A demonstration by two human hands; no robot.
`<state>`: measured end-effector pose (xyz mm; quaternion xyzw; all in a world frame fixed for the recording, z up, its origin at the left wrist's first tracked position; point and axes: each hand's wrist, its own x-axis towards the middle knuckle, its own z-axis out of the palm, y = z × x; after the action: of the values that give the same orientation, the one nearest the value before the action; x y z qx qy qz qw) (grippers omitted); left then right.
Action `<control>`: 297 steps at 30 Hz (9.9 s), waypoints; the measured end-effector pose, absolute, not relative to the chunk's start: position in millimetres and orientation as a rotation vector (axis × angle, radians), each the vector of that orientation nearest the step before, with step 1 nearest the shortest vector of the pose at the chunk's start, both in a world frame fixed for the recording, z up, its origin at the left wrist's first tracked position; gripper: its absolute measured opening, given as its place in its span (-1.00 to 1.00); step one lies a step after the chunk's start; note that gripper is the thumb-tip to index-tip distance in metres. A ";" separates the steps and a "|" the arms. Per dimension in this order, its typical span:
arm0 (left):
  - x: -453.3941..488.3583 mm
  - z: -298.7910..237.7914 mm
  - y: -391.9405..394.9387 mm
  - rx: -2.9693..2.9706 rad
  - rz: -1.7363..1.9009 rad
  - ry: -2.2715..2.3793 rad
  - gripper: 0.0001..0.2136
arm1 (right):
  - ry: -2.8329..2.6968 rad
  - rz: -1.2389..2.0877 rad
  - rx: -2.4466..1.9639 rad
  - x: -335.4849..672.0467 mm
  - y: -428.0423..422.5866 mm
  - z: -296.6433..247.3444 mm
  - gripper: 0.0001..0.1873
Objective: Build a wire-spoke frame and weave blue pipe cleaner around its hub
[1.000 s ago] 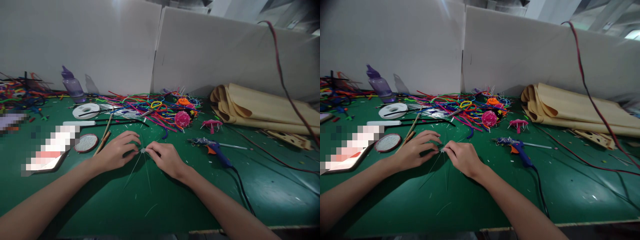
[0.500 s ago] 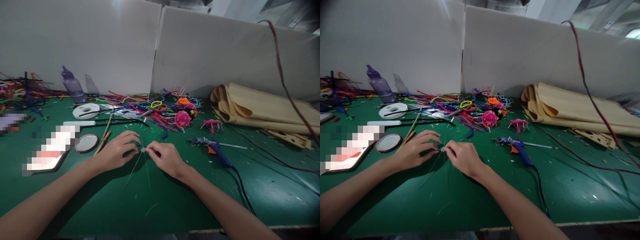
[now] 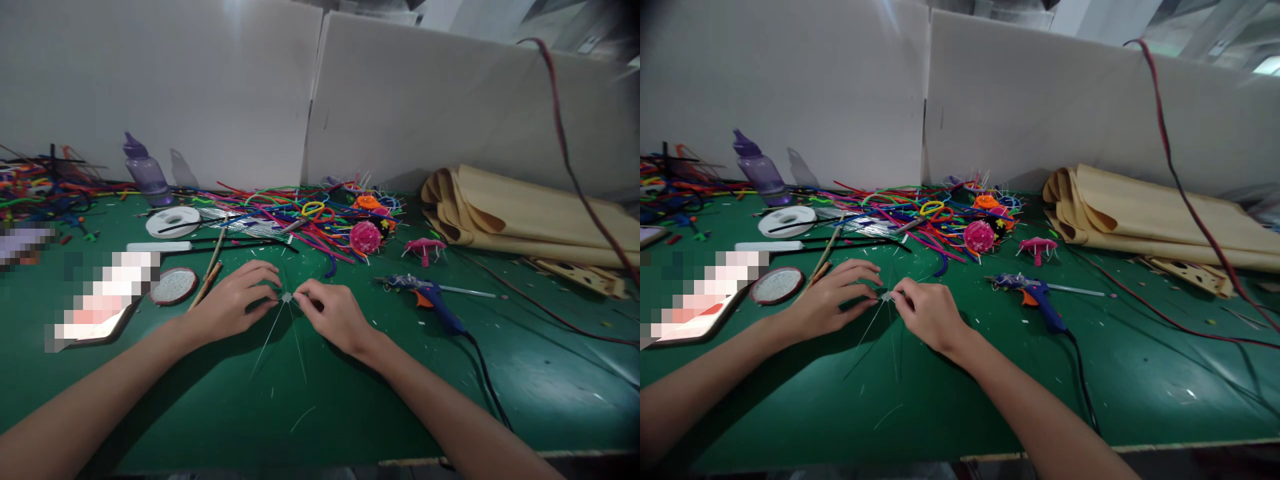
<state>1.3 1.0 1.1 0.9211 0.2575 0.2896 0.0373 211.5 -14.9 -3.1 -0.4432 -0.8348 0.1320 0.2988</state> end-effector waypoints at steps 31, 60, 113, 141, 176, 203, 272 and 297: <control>2.3 1.0 1.0 2.832 0.872 0.778 -0.93 | -2.274 0.419 -1.128 213.2 -14.6 -1.0 -0.81; 1.6 1.6 1.1 2.839 0.863 0.771 -0.91 | -2.249 0.416 -1.190 211.8 -14.0 -3.3 -0.83; -9.2 1.0 10.8 2.702 0.915 1.058 -0.82 | -1.798 0.533 -1.323 227.8 5.4 3.2 -0.75; -11.6 -7.0 9.0 2.650 0.843 0.991 -0.84 | -1.960 0.928 -1.394 216.0 5.4 -2.4 -0.69; -15.4 10.3 4.0 1.118 0.341 0.829 -0.80 | -1.199 1.067 -1.101 235.0 16.6 15.5 -0.72; -16.3 7.2 6.1 1.206 0.187 0.893 -0.67 | -2.223 0.557 -1.187 216.7 -8.0 -1.3 -0.77; -14.8 9.2 6.6 1.203 0.159 0.903 -0.65 | -2.368 0.308 -1.189 212.0 -10.5 -4.5 -0.70; -13.3 9.3 6.3 1.216 0.169 0.919 -0.70 | -2.394 0.340 -1.200 211.4 -10.5 -5.4 -0.71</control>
<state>-13.3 6.3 9.3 0.5500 0.4160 0.0763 0.7202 211.4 -10.5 -5.4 -0.4337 -0.8653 0.1228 0.2192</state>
